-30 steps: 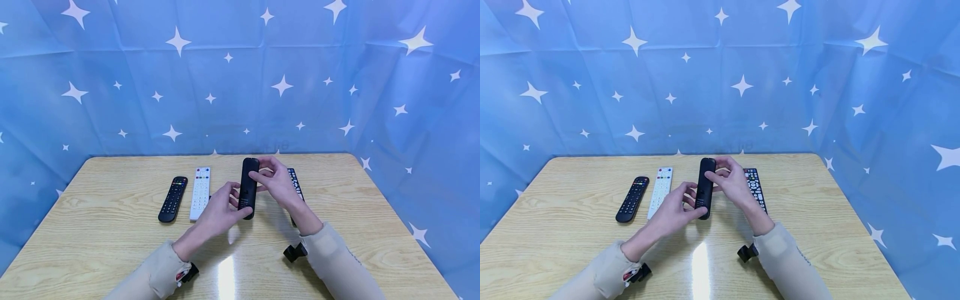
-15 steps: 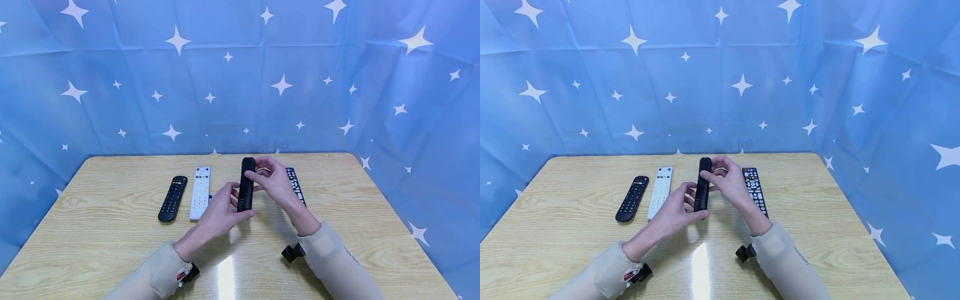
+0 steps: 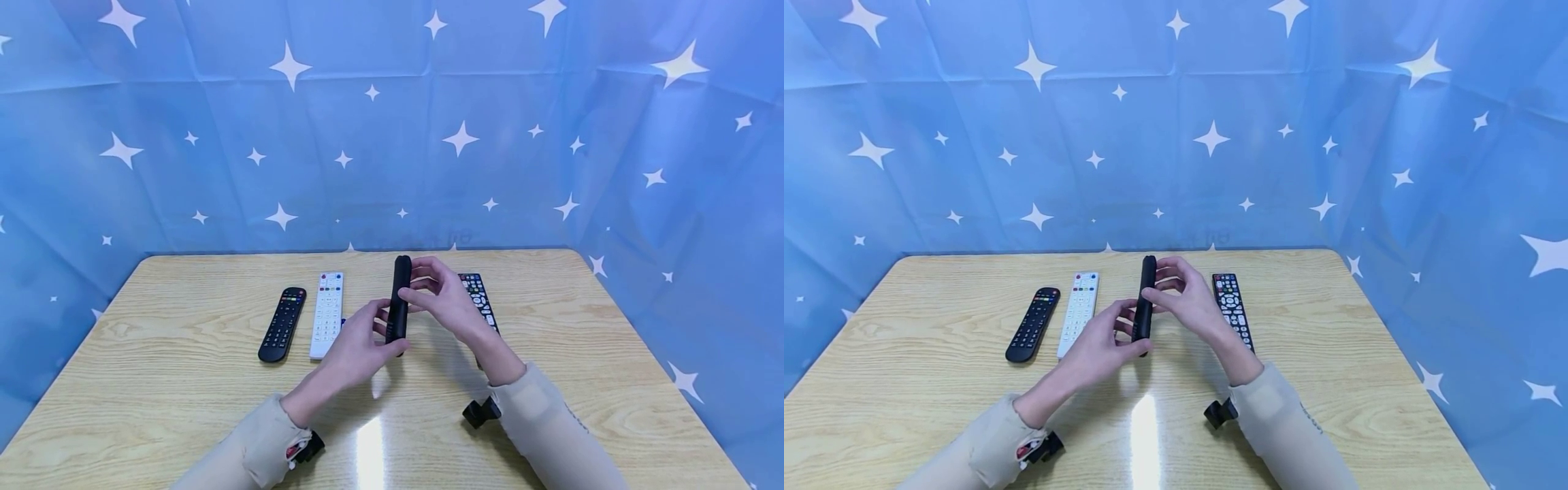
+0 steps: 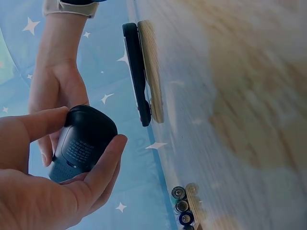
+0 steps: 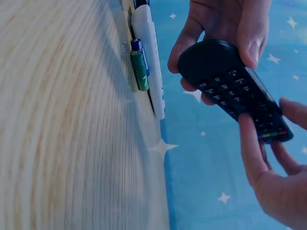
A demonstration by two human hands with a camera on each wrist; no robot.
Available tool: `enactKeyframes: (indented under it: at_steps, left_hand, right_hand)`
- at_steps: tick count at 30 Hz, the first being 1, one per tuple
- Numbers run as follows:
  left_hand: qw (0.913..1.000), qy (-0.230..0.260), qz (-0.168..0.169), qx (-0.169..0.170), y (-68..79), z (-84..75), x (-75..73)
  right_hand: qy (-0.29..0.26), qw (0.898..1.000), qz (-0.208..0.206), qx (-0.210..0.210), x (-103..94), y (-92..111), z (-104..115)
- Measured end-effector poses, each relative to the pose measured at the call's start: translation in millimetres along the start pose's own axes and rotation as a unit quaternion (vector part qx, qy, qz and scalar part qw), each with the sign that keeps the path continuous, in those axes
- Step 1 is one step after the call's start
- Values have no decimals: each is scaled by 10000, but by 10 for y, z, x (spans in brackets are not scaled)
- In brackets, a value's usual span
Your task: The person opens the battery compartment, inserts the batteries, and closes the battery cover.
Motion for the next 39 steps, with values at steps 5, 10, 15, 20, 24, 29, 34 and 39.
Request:
enactKeyframes:
  at_steps: [5,10,15,20,24,29,34,39]
  left_hand:
    - [9998,177,-33,-25,-8,7,-1]
    - [9992,401,-26,-39,-4,3,9]
    - [9987,512,-6,12,7,-14,15]
    - [9982,590,6,42,7,-20,14]
    - [9986,514,-56,129,-9,-22,5]
    - [9992,284,-118,264,-5,-37,-2]
    - [9994,215,-46,266,-5,-27,-28]
    - [9992,-75,-60,387,-1,-26,-117]
  right_hand:
    - [132,9999,109,-5,-4,5,11]
    - [115,9998,147,62,-2,-3,-6]
    - [28,9998,147,97,1,-6,-29]
    - [14,9998,139,104,8,-9,-39]
    - [-87,9998,127,98,15,-15,-37]
    - [95,9999,38,84,11,-19,-29]
    - [573,9981,-70,191,-30,-12,-44]
    - [1236,9913,-223,383,-90,4,-74]
Point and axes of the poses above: each hand's wrist, its own y-axis away from the middle knuckle, its own x-axis out of the palm, z = x × y, the point moved 6 cm from there along -y, towards the middle knuckle, and after that the axes turned 5 degrees about y, right-handed, at the moved point
